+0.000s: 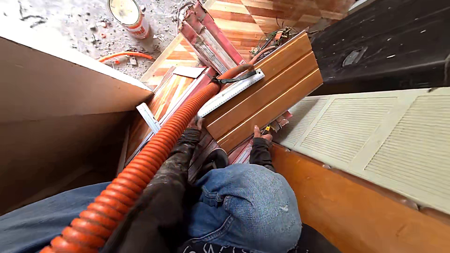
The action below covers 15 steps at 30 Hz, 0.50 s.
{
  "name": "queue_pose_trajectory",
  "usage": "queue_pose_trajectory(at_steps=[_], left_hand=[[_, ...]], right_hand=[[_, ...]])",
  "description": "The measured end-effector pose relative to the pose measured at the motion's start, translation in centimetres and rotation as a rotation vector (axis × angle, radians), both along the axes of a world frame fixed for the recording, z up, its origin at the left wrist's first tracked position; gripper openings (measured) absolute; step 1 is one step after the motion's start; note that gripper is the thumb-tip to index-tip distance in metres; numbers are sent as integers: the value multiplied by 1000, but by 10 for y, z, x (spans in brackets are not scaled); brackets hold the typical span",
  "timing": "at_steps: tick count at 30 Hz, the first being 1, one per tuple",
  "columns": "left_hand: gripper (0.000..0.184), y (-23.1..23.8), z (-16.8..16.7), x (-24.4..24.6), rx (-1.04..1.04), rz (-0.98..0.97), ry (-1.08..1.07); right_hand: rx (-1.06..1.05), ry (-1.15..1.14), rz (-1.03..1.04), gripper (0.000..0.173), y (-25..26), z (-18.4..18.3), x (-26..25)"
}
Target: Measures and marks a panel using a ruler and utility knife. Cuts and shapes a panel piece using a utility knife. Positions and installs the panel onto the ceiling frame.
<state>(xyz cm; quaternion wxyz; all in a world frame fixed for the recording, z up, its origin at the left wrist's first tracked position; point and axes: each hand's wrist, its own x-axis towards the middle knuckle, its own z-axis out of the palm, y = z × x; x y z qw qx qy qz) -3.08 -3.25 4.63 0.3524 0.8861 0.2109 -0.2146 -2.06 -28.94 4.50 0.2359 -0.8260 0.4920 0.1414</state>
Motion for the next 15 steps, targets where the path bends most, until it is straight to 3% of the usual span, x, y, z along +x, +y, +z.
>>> queue_pose_trajectory(at_steps=[3,8,15], left_hand=[[50,11,-11,-1,-2,-71,20],[52,15,-51,-25,-53,-7,-147],[54,-6,-27,-27,-153,-53,-239]], right_hand=[[-10,45,92,66,-8,-3,0],[5,127,187,75,-21,-3,11],[20,109,129,79,-31,-5,25]])
